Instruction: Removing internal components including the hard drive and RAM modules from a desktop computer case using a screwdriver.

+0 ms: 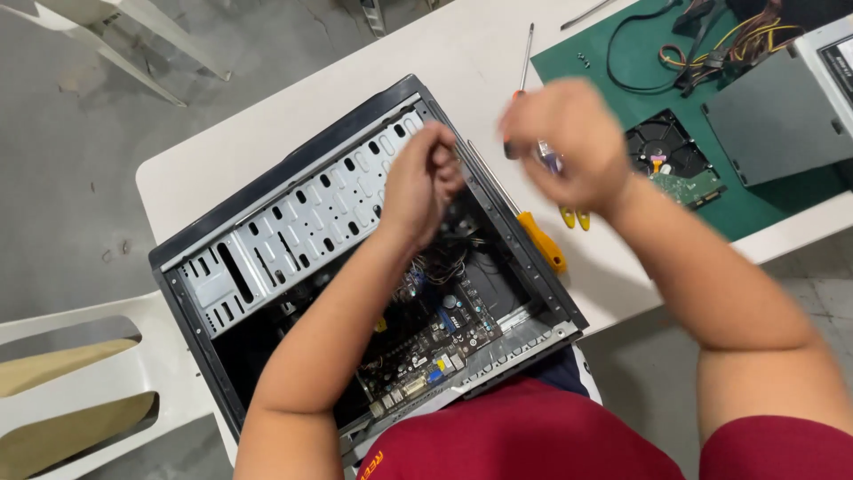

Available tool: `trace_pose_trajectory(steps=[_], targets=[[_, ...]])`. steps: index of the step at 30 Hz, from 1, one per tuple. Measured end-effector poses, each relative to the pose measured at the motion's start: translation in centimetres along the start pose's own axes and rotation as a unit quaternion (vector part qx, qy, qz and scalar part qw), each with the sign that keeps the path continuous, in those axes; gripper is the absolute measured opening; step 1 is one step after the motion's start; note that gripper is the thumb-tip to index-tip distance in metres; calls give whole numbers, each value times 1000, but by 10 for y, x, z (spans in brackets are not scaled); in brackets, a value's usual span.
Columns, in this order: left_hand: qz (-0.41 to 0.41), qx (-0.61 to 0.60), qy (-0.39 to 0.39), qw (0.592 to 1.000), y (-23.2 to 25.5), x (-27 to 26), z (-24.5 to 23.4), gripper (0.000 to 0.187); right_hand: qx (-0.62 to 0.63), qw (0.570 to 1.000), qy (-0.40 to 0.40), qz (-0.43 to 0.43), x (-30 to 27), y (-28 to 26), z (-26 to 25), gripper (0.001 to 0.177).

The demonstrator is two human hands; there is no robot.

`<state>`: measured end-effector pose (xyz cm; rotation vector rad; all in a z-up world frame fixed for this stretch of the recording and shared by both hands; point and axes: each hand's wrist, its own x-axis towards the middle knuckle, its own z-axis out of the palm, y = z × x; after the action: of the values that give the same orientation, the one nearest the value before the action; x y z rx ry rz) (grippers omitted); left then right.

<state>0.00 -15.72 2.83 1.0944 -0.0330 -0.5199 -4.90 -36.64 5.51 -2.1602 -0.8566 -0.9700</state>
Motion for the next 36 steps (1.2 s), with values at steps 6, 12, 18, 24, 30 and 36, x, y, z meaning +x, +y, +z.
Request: trace_pose_trajectory(steps=[6,12,18,24,30,36], targets=[[343,540,16,768,8,30,-57,39,-298,887,-286,207,-90,216,-37,82],[283,652,4,703,-4,32,-52,41,-420,655,-526,343,-146,305,-54,128],[284,658,-1,697,-3,31,-49,41,-402,605,-599,337,-137,316,-35,123],[277,667,-1,692,-4,30,-48,40,-433,648,-550,300,-156,339,-45,115],[288,671,3,683,-5,31,-50,41,-482,651,-530,252,-203,375,-46,81],[287,675,7,679,-6,31,-50,39,-506,577,-587,260,-191,360,-68,49]])
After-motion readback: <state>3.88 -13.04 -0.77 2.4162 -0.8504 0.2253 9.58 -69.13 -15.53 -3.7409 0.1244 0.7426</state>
